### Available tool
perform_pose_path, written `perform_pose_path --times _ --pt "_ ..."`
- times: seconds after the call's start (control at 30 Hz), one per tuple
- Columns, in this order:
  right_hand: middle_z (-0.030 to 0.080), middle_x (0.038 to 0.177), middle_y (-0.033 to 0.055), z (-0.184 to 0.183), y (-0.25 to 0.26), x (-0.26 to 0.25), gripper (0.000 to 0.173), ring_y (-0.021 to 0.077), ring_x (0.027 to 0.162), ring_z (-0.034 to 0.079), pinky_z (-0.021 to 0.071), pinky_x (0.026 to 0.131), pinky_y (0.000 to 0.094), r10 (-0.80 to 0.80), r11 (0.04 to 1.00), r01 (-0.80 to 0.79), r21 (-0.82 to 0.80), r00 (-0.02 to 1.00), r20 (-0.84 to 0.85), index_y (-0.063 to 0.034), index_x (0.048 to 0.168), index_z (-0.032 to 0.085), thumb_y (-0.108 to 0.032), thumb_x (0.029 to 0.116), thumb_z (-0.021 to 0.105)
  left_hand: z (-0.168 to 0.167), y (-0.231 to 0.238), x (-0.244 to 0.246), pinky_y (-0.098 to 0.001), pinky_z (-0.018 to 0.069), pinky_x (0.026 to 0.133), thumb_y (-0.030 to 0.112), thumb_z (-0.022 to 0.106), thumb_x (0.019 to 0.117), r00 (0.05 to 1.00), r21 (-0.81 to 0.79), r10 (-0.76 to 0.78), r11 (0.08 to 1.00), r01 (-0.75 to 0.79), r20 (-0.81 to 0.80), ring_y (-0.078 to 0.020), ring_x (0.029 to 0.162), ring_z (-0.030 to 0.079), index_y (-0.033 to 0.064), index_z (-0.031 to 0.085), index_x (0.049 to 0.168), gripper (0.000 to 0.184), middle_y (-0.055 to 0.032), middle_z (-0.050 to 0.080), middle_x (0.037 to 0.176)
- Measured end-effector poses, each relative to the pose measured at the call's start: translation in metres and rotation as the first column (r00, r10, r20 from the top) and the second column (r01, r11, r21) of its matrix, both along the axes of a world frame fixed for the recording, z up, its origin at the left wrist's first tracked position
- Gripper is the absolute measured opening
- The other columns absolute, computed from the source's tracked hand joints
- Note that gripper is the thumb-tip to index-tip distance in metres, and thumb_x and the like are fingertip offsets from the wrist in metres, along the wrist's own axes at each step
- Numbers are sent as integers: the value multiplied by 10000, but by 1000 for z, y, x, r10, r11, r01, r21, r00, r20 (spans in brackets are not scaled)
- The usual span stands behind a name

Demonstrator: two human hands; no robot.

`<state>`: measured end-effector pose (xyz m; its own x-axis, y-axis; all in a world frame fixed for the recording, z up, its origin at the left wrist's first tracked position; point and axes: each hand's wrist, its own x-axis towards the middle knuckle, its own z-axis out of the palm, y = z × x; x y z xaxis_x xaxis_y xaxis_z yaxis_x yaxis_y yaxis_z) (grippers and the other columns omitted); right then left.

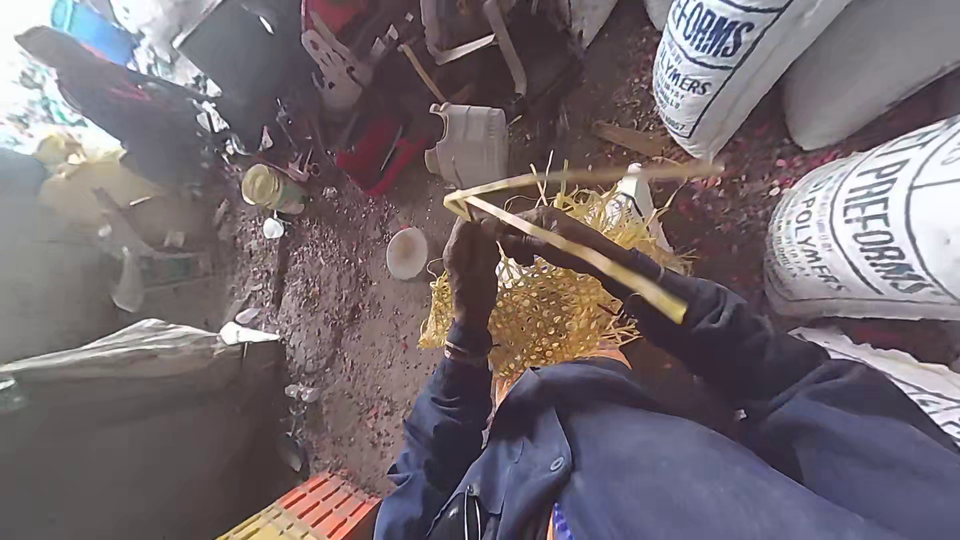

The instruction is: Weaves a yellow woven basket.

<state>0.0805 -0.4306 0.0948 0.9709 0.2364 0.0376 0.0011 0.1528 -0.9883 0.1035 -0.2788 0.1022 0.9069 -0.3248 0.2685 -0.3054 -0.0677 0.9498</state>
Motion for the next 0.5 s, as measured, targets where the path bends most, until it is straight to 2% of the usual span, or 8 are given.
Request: perform_pose_path --times 0.07,0.17,0.2,0.27,0.3,0.4,0.43,0.5 --pt "609 734 -76 2 -6 -3 189 -41 658 557 488 656 155 -45 996 47 -78 998 37 -47 907 663 -67 1033 525 3 -1 -3 -143 492 638 222 441 1087 998 0 -60 998 60 -1 59 665 539 189 584 969 188 156 572 779" --pt "682 1110 52 5 -28 -22 279 17 946 616 510 873 227 -190 950 220 -220 970 149 21 1208 668 -103 1044 479 11 -2 -2 -185 546 756 173 392 1105 997 -55 -59 997 61 46 24 799 616 139 594 1092 205 111 627 903" --pt "673 1158 67 1 -39 -33 300 47 1008 629 522 923 255 -291 929 323 -181 939 183 37 1226 646 -100 1035 459 15 -1 0 -193 560 736 180 374 1108 998 -68 -49 996 51 34 13 775 625 146 591 1099 220 107 631 895" --pt "677 1089 -32 -16 -62 -58 242 42 983 658 565 918 271 -537 837 547 -14 827 163 -40 1175 637 -128 1029 464 23 7 3 -189 562 700 223 376 1112 998 -94 -58 994 59 4 7 724 623 192 598 1131 225 118 643 866" --pt "682 1043 -82 -24 -73 -71 225 34 947 673 585 893 275 -629 774 632 24 764 143 -96 1128 650 -126 1023 453 27 7 6 -178 569 663 224 358 1115 999 -98 -35 994 38 24 17 680 630 212 603 1073 248 138 659 834" --pt "713 984 -166 -31 -83 -102 237 16 900 684 591 855 257 -648 759 647 67 741 176 -253 1048 687 -261 1062 451 30 9 11 -199 581 663 221 327 1114 999 -101 -20 995 24 39 -2 662 645 213 599 992 298 135 664 806" --pt "718 997 -148 -27 -75 -108 238 27 919 685 587 872 270 -593 802 595 57 780 200 -231 1058 700 -292 1068 470 30 9 9 -213 586 676 231 330 1112 999 -99 -23 995 26 30 -13 673 653 210 609 993 304 127 665 798" --pt "714 1016 -58 -15 -52 -105 229 26 942 673 571 883 243 -464 873 487 -17 842 274 -85 1062 700 -159 1042 484 28 5 5 -213 598 675 249 354 1106 1000 -127 -29 992 28 -5 -8 669 668 234 636 968 315 138 678 780"
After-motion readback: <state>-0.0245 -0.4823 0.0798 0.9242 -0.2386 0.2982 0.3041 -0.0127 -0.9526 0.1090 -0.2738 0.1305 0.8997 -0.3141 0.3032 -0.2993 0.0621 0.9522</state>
